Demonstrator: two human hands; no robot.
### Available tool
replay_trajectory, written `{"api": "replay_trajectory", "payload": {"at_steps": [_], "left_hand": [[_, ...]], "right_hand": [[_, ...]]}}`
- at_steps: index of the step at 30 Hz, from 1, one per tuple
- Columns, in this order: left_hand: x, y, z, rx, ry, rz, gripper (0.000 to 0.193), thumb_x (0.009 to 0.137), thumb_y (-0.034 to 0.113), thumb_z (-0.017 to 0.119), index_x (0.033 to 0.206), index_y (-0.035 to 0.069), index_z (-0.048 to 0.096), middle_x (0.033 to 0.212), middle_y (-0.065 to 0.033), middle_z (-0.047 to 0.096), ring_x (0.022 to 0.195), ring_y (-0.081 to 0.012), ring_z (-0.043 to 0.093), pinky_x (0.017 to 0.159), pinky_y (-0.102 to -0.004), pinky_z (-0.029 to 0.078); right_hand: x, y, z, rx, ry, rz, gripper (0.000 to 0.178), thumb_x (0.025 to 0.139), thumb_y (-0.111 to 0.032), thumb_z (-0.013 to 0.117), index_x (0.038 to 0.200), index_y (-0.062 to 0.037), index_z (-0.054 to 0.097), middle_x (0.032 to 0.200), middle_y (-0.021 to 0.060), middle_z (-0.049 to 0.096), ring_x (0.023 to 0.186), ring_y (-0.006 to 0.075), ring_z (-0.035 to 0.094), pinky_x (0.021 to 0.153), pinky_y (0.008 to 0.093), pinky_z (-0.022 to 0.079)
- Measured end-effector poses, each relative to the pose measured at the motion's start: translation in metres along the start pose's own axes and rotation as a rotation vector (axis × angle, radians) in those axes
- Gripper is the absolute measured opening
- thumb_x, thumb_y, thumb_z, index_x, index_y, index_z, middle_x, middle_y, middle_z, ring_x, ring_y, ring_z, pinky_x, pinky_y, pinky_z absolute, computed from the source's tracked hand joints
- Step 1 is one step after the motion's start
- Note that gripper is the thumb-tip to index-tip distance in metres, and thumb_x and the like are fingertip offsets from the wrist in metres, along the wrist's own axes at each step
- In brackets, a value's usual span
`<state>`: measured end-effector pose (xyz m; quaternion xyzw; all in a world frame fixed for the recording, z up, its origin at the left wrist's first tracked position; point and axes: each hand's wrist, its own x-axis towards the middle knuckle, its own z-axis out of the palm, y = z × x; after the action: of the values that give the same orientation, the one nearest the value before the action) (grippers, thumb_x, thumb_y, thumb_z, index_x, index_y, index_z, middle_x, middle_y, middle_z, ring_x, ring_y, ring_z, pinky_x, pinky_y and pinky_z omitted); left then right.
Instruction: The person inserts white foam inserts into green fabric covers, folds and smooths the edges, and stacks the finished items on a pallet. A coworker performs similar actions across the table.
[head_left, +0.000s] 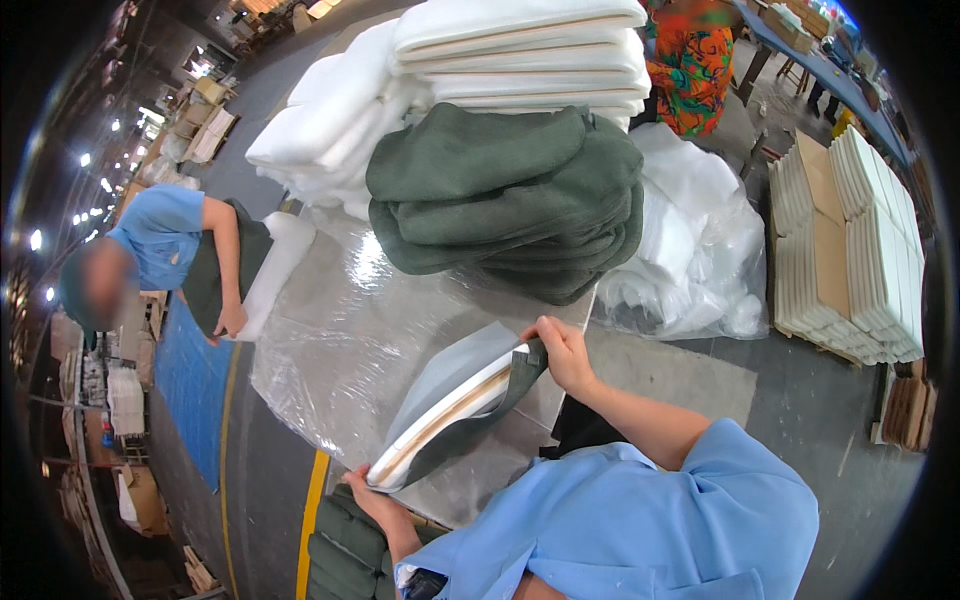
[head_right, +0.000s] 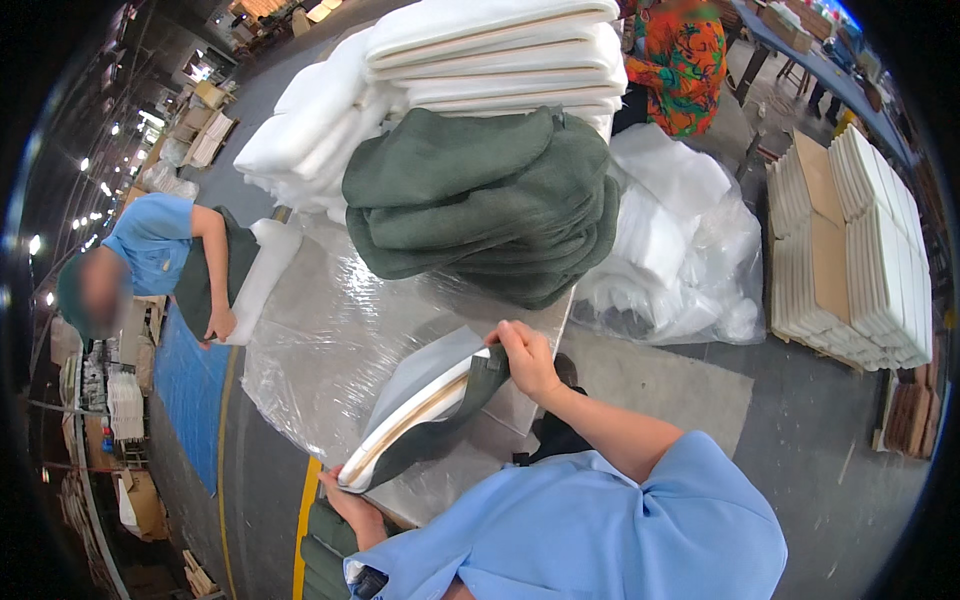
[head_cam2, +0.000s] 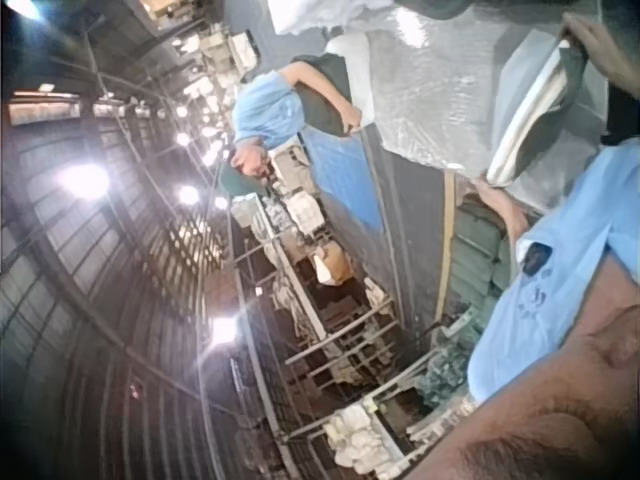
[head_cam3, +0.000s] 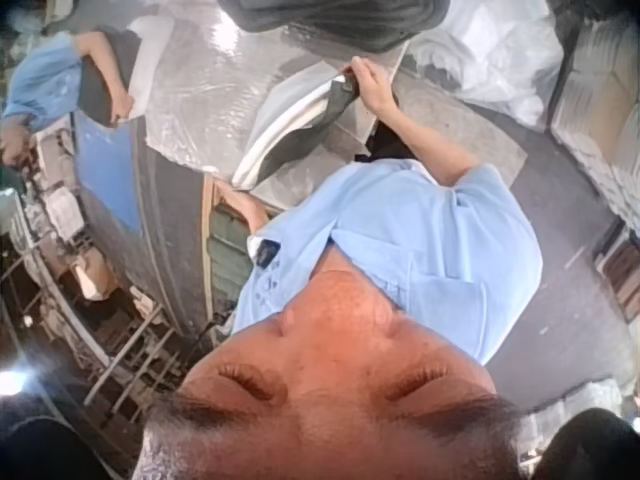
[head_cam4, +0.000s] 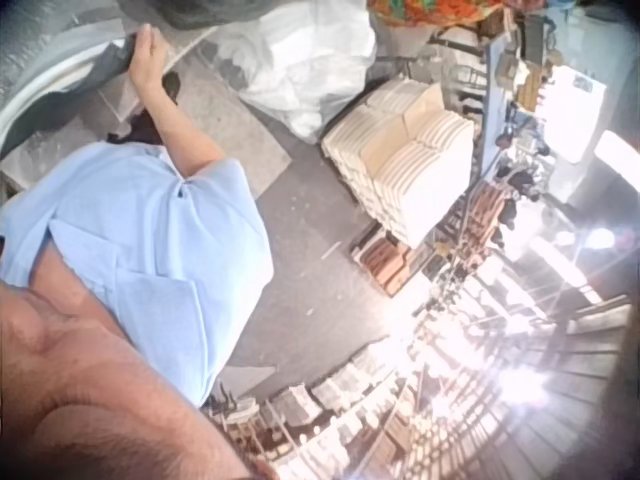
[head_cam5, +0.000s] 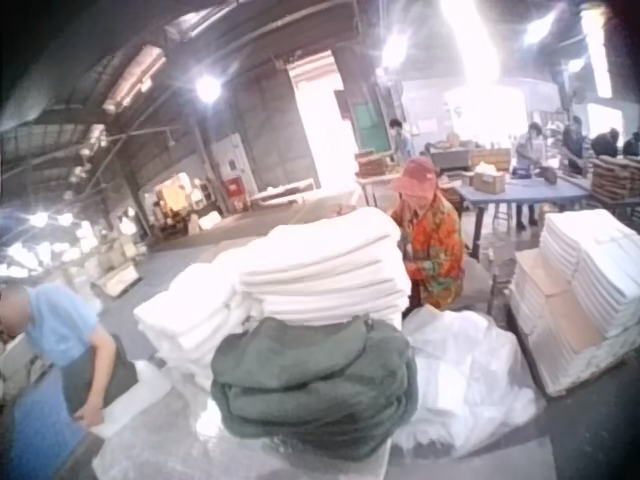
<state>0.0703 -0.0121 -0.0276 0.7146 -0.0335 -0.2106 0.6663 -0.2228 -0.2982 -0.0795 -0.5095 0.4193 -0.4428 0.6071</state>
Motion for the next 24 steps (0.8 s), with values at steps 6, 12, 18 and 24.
{"api": "replay_trajectory", "payload": {"at_steps": [6,12,18,24], "left_hand": [[-0.083,-0.012,-0.018,0.003,-0.295,-0.039,0.073,0.106,0.016,0.060,0.170,0.007,0.026,0.157,-0.0215,0.048,0.141,-0.0315,0.052,0.119,-0.0430,0.041],[-0.161,-0.039,-0.026,0.114,-0.366,-0.070,0.116,0.083,-0.010,0.081,0.175,0.016,0.015,0.155,-0.0255,0.051,0.131,-0.0325,0.063,0.109,-0.0404,0.053],[-0.163,-0.036,0.023,0.081,-0.559,0.119,0.095,0.089,-0.004,0.080,0.169,0.008,0.032,0.165,-0.0199,0.043,0.149,-0.0310,0.047,0.120,-0.0418,0.041],[-0.148,-0.005,0.060,0.353,-0.654,0.373,0.087,0.095,-0.002,0.070,0.171,0.007,0.029,0.171,-0.0175,0.033,0.155,-0.0277,0.040,0.126,-0.0426,0.032]], "right_hand": [[0.074,-0.007,0.017,0.095,0.142,-0.004,0.059,0.113,-0.044,0.052,0.080,0.0003,0.074,0.073,0.0041,0.066,0.074,0.0136,0.058,0.075,0.0327,0.046],[0.108,-0.016,0.104,0.024,-0.049,-0.080,0.064,0.110,-0.049,0.054,0.071,-0.0008,0.071,0.064,0.0013,0.057,0.069,0.0142,0.055,0.071,0.0336,0.045],[0.151,-0.034,0.161,-0.115,-0.048,-0.106,0.060,0.108,-0.051,0.055,0.080,-0.0017,0.075,0.072,0.0107,0.068,0.076,0.0245,0.066,0.077,0.0406,0.049],[0.116,-0.041,0.165,-0.180,-0.237,-0.034,0.074,0.100,-0.054,0.069,0.154,-0.0054,0.054,0.161,0.0234,0.049,0.150,0.0375,0.046,0.123,0.0428,0.036]]}}
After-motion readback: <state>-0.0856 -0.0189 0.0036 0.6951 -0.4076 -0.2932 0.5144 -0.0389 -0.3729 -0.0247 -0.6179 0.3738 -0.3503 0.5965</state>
